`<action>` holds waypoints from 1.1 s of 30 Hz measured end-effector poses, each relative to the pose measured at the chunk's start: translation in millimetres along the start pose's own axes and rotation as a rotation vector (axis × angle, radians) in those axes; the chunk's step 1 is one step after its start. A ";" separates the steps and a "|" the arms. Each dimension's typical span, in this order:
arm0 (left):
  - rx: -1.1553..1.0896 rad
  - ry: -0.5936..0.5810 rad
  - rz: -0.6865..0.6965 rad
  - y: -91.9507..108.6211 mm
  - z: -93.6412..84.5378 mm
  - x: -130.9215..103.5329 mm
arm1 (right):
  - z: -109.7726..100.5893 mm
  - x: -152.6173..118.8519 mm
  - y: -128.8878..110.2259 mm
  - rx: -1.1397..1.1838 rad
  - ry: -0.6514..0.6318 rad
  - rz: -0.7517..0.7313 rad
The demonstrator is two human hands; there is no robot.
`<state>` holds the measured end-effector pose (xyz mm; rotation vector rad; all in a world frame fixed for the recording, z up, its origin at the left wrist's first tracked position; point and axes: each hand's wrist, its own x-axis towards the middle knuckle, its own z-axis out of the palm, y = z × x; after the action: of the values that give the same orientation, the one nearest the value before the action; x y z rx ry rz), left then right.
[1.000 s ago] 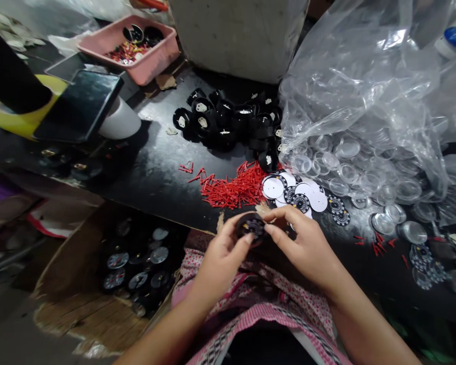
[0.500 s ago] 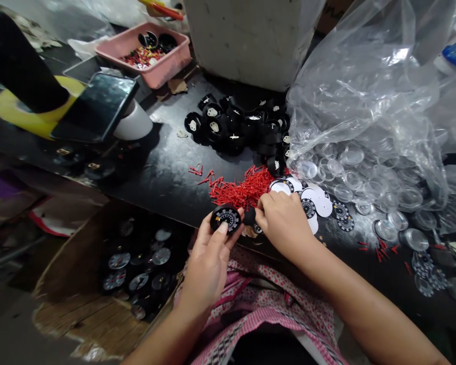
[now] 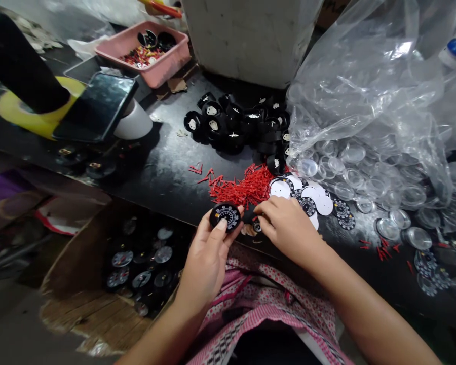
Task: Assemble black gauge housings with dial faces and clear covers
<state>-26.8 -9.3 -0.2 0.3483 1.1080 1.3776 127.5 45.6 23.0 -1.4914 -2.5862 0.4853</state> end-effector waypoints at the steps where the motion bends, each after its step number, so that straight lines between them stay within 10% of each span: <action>1: 0.003 0.002 -0.012 -1.6 -1.7 -1.0 | 0.3 2.2 -1.1 -0.024 -0.016 -0.025; 12: -0.187 -0.086 -0.397 8.2 3.0 1.7 | -2.8 -2.9 -6.8 0.287 0.119 0.039; 33: 0.143 -0.193 -0.104 -13.0 28.7 5.6 | -19.5 -27.9 -12.3 0.519 0.208 0.195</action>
<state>2.4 3.8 1.5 0.5095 1.0518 1.1502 136.5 20.1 47.1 -1.5066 -1.9624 0.8881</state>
